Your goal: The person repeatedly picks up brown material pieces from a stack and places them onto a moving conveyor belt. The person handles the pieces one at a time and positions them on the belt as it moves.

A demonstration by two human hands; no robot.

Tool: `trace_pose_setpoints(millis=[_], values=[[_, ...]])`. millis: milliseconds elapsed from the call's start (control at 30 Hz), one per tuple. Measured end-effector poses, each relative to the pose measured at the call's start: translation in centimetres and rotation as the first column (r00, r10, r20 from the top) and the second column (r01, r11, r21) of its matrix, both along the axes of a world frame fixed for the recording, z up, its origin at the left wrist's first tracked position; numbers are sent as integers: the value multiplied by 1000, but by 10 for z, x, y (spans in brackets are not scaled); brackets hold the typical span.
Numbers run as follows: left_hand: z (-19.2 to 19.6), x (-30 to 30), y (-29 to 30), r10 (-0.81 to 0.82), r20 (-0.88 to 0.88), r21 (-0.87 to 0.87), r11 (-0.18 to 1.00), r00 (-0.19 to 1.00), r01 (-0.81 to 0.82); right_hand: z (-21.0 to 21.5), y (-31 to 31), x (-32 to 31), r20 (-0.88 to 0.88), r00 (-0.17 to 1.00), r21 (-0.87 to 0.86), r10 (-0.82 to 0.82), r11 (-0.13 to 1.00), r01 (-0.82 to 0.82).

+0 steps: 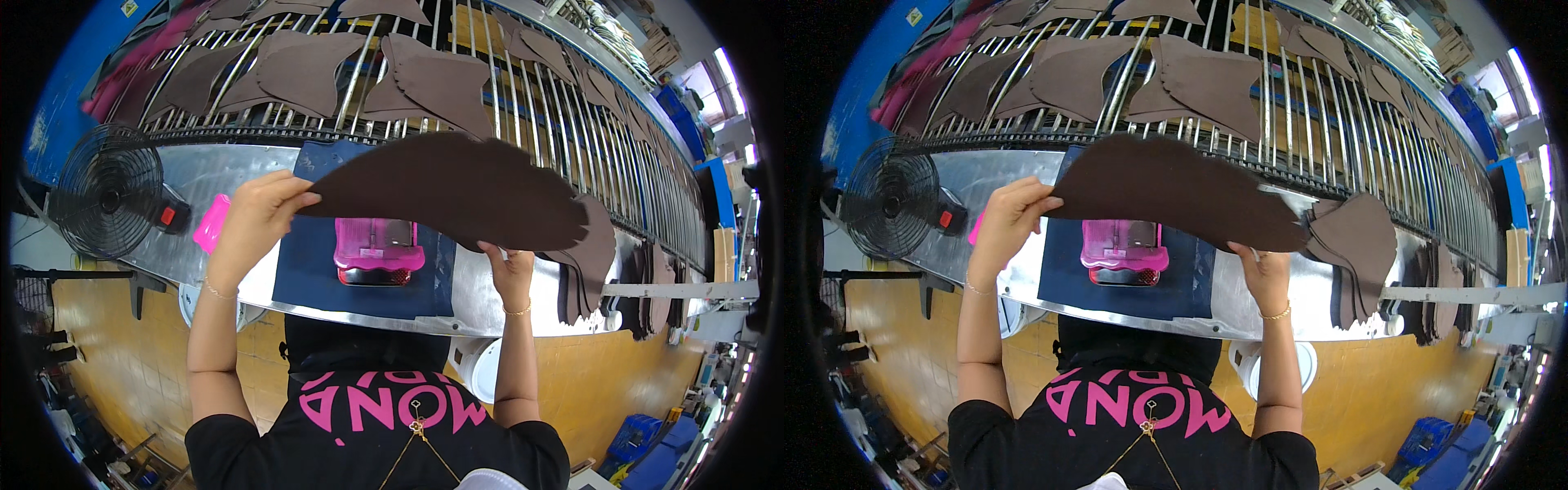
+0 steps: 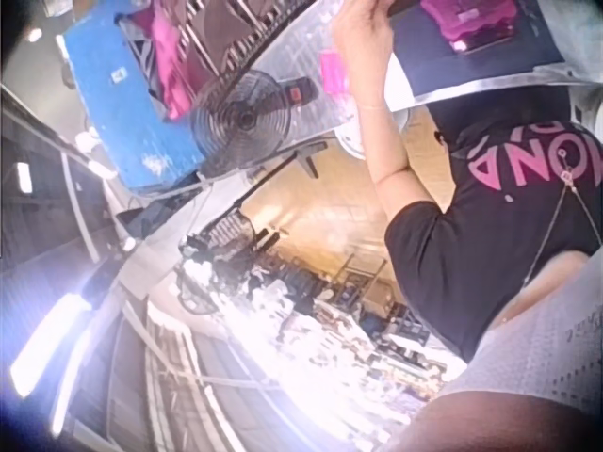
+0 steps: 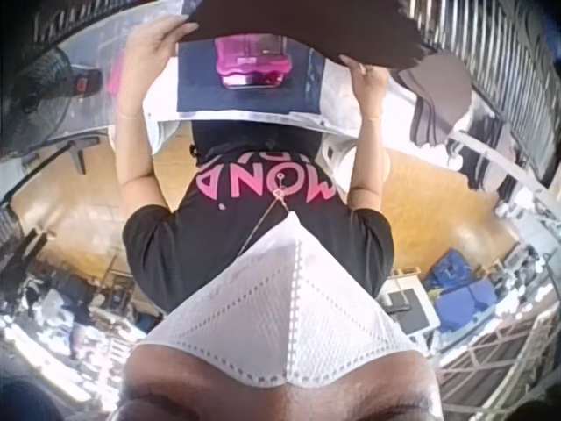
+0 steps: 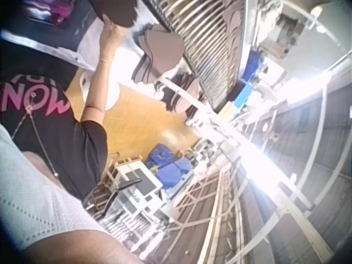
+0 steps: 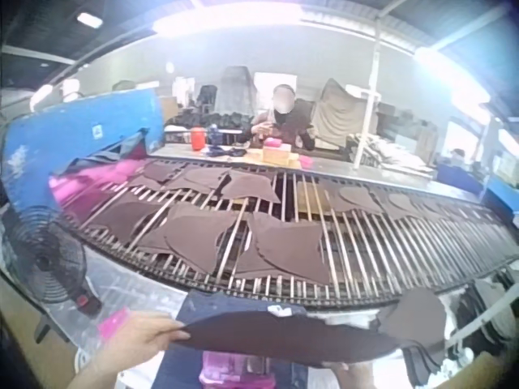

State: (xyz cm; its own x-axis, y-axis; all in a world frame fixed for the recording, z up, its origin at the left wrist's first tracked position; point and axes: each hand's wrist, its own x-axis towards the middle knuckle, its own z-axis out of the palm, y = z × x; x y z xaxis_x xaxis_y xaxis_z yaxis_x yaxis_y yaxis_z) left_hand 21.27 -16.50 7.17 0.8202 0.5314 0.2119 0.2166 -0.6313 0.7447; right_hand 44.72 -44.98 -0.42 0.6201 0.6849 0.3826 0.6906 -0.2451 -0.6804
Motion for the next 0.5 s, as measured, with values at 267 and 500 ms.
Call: trace_pose_setpoints(millis=[267, 500], values=[[4, 60, -31, -305, 47, 281, 918, 951, 281, 4, -78, 31, -227, 949, 56, -221, 969, 239], [3, 104, -55, -458, -63, 395, 804, 887, 444, 34, -130, 55, -517, 851, 243, -87, 939, 244]])
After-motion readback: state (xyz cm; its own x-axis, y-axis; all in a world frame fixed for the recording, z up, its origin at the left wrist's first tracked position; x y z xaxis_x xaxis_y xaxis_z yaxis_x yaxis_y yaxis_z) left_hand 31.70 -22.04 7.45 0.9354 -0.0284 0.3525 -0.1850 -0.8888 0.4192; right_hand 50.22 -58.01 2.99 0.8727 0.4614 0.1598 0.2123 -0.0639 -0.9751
